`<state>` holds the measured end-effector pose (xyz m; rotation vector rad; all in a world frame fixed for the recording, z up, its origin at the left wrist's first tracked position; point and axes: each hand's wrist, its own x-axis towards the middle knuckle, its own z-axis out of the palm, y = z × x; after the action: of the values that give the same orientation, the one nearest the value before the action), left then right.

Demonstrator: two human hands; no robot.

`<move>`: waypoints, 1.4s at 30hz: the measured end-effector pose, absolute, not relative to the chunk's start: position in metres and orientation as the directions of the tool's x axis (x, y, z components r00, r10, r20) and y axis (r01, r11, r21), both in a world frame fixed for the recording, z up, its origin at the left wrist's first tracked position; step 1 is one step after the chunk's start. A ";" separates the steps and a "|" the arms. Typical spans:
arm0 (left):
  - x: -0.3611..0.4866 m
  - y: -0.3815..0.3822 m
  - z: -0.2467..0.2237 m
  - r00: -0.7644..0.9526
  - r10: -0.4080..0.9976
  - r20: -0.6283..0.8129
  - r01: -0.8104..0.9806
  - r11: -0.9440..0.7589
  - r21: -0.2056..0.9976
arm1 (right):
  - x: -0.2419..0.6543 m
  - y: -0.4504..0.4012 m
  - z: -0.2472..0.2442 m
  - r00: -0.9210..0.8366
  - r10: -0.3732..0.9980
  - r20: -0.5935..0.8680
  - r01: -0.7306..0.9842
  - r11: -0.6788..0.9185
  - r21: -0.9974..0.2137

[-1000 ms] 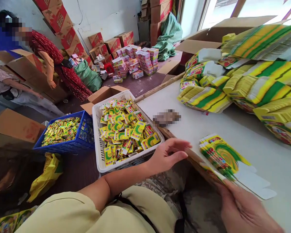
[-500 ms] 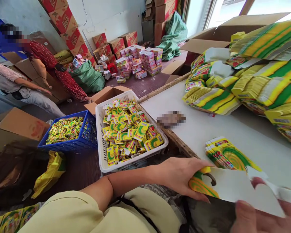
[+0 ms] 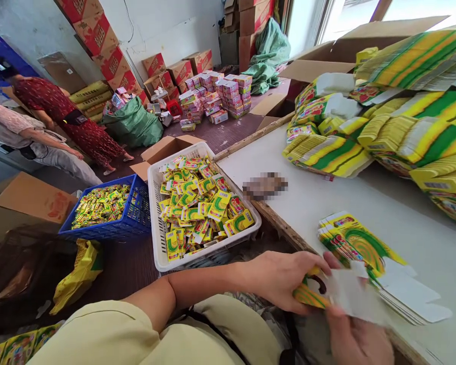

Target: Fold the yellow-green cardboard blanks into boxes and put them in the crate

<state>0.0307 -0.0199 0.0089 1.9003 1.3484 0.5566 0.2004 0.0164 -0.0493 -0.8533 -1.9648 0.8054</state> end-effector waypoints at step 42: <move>-0.104 -0.023 0.039 -0.246 0.962 0.119 0.950 0.215 0.228 | 0.215 0.101 -0.059 -0.052 0.969 0.240 0.753 0.196 -0.628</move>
<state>-0.1036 -0.0230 0.0394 1.8989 2.4104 0.3940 0.2147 0.1008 -0.0592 -1.6075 -1.8551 0.4477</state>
